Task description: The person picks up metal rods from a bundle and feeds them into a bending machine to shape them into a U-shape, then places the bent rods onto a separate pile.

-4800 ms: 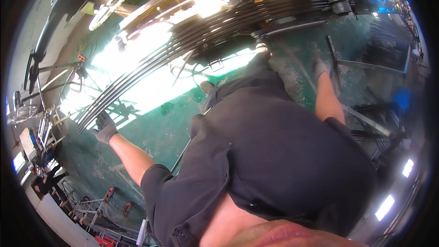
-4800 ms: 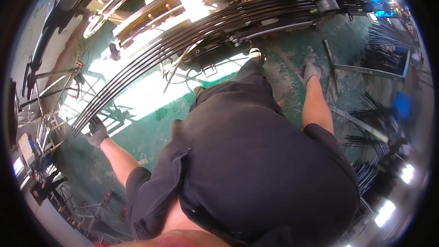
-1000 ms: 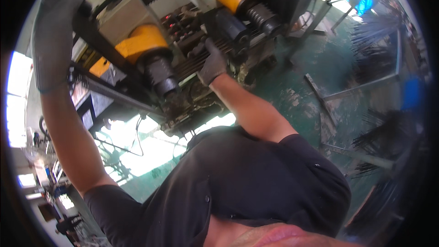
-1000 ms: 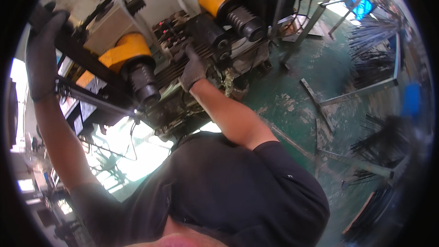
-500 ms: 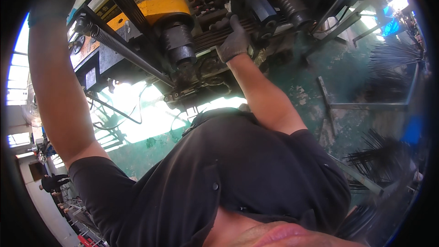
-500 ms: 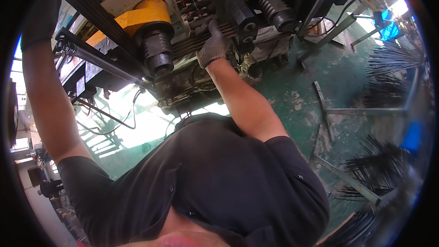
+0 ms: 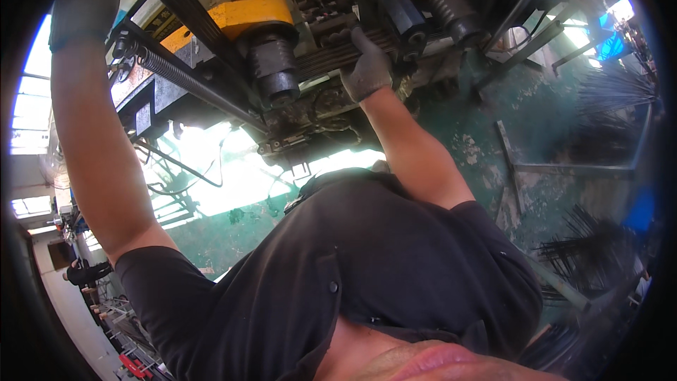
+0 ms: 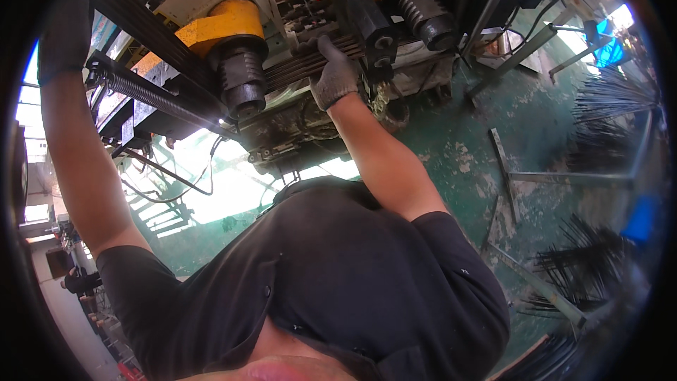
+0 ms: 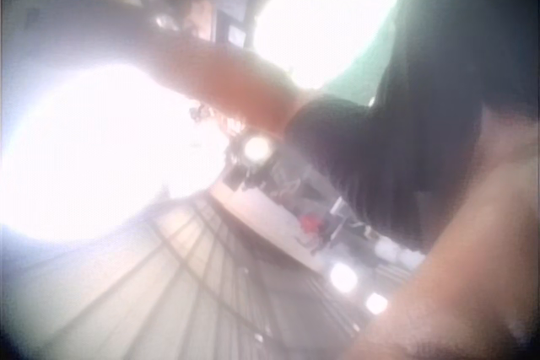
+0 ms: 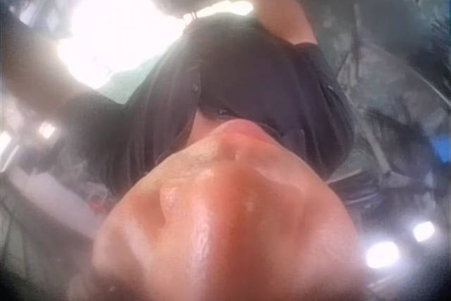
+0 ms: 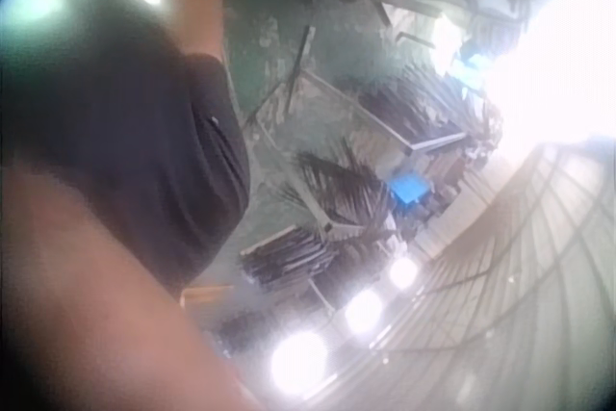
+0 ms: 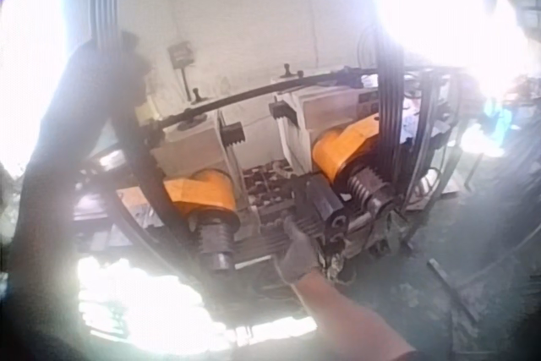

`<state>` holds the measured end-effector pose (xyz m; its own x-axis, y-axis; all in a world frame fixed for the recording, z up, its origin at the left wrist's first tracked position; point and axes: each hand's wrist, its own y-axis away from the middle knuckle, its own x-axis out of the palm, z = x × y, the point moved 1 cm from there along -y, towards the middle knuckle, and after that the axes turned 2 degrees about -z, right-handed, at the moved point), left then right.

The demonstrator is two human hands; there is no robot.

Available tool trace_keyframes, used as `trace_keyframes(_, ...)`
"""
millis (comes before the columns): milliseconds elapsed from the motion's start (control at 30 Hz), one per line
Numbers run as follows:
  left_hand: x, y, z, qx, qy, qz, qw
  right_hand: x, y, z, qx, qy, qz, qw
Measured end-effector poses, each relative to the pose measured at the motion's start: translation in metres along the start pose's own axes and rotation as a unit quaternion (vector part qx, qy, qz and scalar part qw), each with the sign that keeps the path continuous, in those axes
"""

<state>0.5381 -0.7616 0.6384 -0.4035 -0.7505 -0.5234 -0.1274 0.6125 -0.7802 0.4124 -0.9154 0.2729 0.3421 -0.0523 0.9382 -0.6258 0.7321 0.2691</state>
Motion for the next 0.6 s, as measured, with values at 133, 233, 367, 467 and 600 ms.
trace_keyframes(133, -0.012, -0.021, 0.012, -0.277, -0.163, -0.054, 0.945, 0.003, 0.010, 0.021, -0.004, 0.025, 0.025, 0.999)
trace_keyframes(233, -0.010, -0.002, 0.008, -0.132, -0.099, -0.041, 0.985, -0.005, -0.004, 0.021, 0.013, -0.019, 0.025, 0.999)
trace_keyframes(367, -0.019, 0.010, 0.016, -0.090, -0.058, -0.014, 0.994, -0.015, -0.005, 0.023, 0.002, 0.035, -0.022, 0.999)
trace_keyframes(467, -0.025, 0.014, 0.020, -0.070, -0.032, 0.007, 0.997, -0.034, -0.010, 0.022, 0.029, 0.022, -0.014, 0.999)
trace_keyframes(600, -0.036, 0.020, 0.021, -0.068, 0.001, 0.029, 0.997, -0.042, -0.009, 0.017, 0.068, 0.042, -0.048, 0.996)
